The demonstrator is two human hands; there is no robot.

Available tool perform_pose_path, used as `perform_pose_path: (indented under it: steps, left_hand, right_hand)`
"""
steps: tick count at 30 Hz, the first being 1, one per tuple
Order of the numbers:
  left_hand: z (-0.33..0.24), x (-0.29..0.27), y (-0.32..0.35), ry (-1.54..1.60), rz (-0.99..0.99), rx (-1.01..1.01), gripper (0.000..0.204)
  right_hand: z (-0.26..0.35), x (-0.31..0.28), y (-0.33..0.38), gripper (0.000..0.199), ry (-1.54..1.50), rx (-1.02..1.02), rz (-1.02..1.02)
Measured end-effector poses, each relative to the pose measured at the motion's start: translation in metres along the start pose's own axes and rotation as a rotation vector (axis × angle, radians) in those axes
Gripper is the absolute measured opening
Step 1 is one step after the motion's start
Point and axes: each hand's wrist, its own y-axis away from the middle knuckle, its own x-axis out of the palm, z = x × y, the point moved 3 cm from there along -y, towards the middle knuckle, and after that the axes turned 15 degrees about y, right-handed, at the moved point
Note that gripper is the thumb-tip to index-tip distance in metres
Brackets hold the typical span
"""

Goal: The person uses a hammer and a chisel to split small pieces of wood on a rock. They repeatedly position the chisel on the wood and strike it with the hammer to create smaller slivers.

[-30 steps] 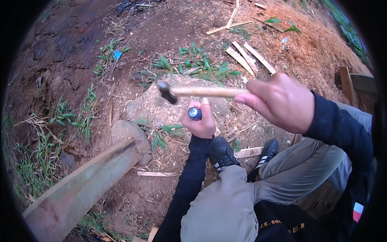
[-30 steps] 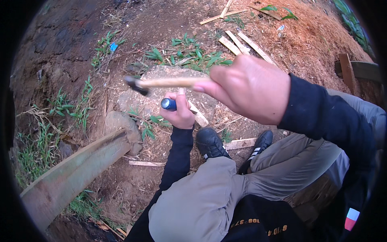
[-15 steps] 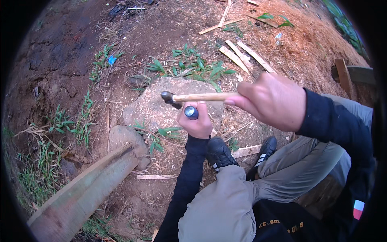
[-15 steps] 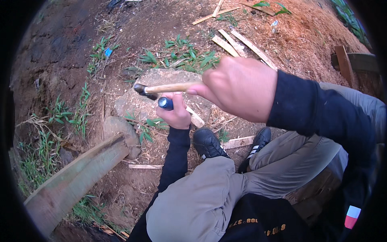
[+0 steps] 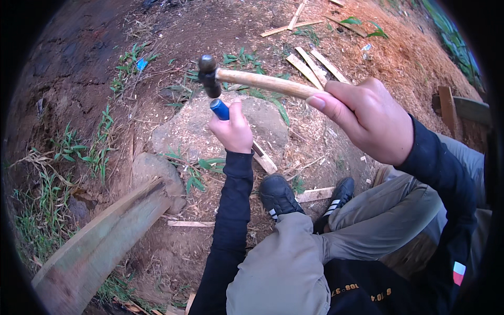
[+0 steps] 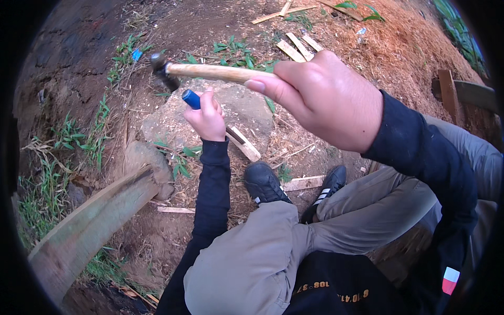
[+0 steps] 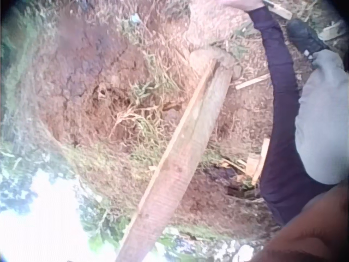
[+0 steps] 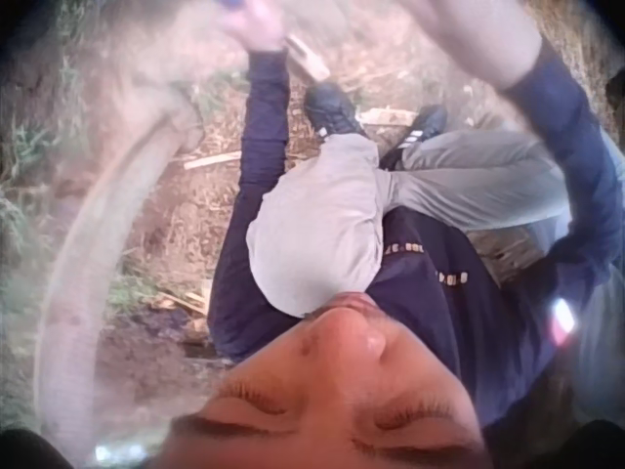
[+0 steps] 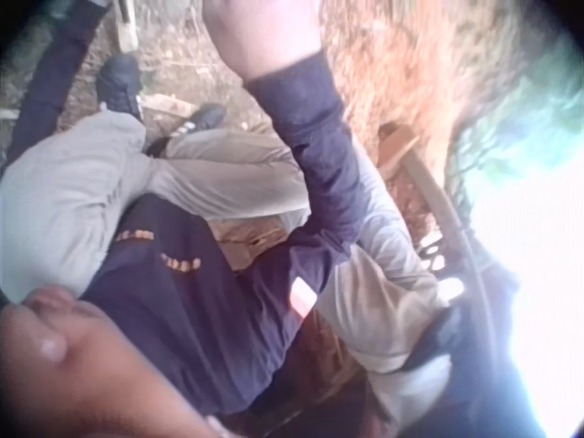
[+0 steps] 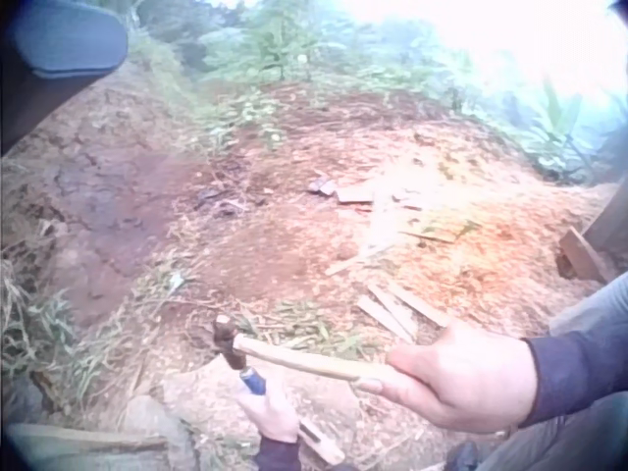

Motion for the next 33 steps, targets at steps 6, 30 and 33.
perform_pose_path:
  steps: [6,30,33]
  left_hand:
    - [0.008,-0.004,-0.001,-0.048,0.030,0.036,0.023]
    - [0.006,-0.006,-0.001,-0.105,0.008,-0.066,0.028]
    - [0.010,-0.004,-0.003,-0.073,-0.001,-0.071,0.027]
  right_hand:
    - [-0.017,0.013,-0.030,0.046,0.013,-0.023,0.094]
    - [-0.023,-0.003,-0.096,0.061,0.154,0.000,0.167]
    - [-0.028,0.019,-0.087,0.066,0.357,-0.075,0.405]
